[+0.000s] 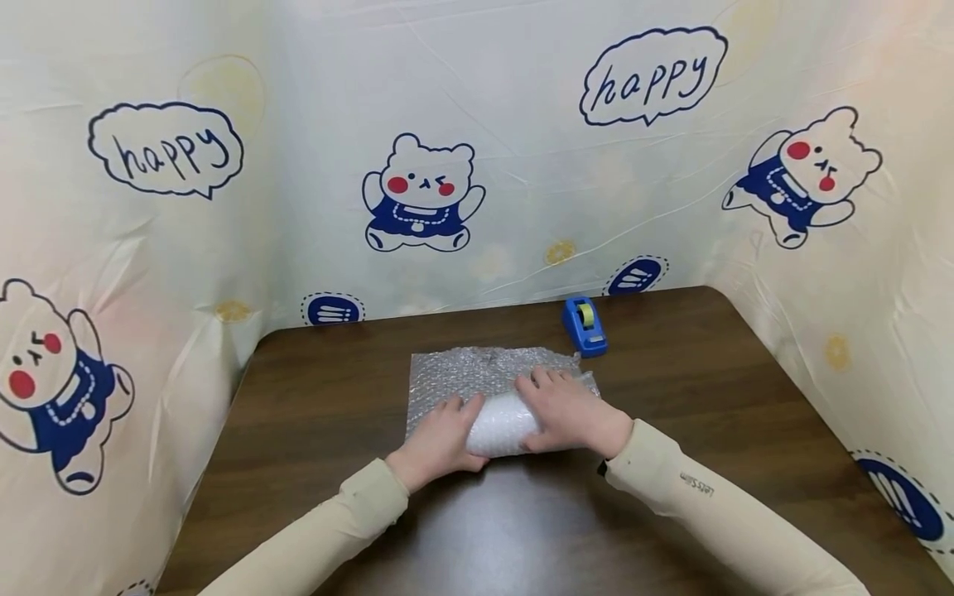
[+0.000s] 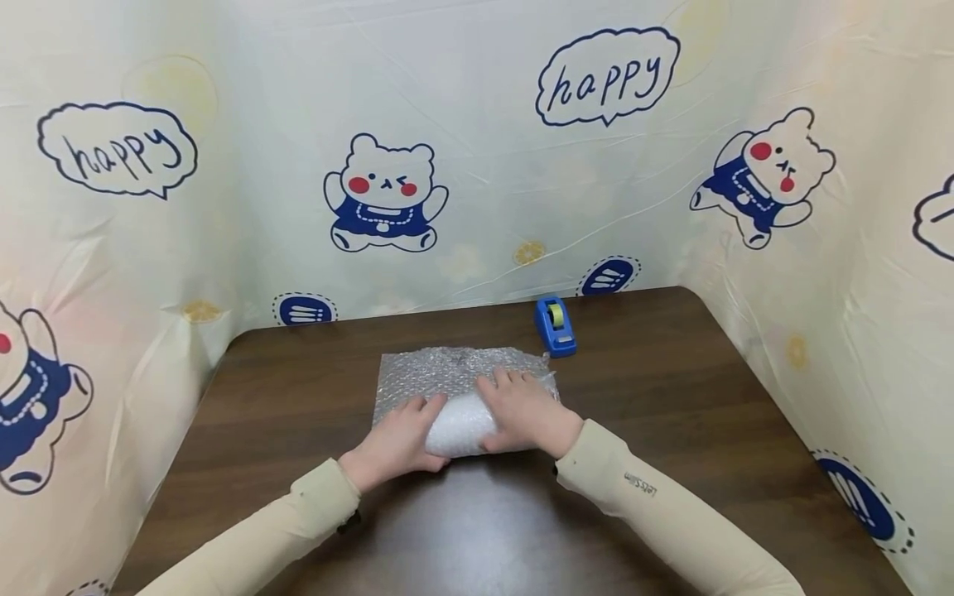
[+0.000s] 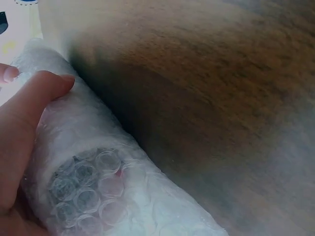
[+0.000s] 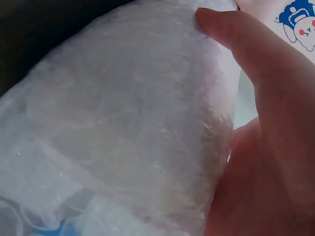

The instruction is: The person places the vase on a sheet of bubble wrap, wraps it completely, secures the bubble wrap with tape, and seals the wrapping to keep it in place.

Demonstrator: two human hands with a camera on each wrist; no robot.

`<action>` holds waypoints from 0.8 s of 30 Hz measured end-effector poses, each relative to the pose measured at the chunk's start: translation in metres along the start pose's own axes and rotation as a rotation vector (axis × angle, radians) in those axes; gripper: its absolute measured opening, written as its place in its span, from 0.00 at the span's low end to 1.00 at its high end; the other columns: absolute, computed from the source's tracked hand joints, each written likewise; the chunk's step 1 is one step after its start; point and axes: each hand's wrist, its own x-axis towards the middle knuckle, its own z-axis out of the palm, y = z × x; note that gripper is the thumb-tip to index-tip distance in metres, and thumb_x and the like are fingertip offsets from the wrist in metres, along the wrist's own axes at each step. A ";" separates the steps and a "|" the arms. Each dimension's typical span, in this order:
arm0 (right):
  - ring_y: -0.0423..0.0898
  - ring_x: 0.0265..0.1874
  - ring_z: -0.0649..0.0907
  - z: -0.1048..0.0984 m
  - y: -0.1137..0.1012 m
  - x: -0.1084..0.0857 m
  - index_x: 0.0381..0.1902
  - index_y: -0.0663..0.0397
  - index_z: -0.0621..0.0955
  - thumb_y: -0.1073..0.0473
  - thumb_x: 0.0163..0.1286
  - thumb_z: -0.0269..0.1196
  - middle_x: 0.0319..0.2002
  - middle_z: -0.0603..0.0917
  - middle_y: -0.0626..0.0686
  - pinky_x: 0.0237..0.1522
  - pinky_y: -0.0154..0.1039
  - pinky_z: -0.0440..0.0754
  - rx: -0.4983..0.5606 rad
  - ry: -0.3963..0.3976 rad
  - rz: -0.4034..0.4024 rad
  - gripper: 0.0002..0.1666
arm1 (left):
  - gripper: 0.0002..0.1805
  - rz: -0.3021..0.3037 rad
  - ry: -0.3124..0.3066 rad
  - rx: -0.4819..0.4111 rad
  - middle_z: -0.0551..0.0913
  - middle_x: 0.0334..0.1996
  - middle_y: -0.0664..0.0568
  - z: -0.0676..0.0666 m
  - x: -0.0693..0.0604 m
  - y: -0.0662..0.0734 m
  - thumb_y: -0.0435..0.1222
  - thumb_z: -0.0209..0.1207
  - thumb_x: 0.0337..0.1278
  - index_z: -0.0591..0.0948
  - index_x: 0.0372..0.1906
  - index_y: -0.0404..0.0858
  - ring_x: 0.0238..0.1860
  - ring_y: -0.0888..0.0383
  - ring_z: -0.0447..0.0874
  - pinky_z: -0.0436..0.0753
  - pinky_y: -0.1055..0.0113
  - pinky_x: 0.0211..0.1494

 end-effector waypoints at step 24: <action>0.62 0.50 0.80 0.027 -0.005 -0.012 0.70 0.51 0.72 0.30 0.42 0.80 0.52 0.79 0.64 0.45 0.61 0.81 -0.332 0.149 -0.077 0.62 | 0.42 -0.019 -0.144 -0.163 0.81 0.35 0.48 -0.010 0.009 -0.003 0.54 0.77 0.39 0.74 0.59 0.37 0.31 0.55 0.80 0.80 0.60 0.31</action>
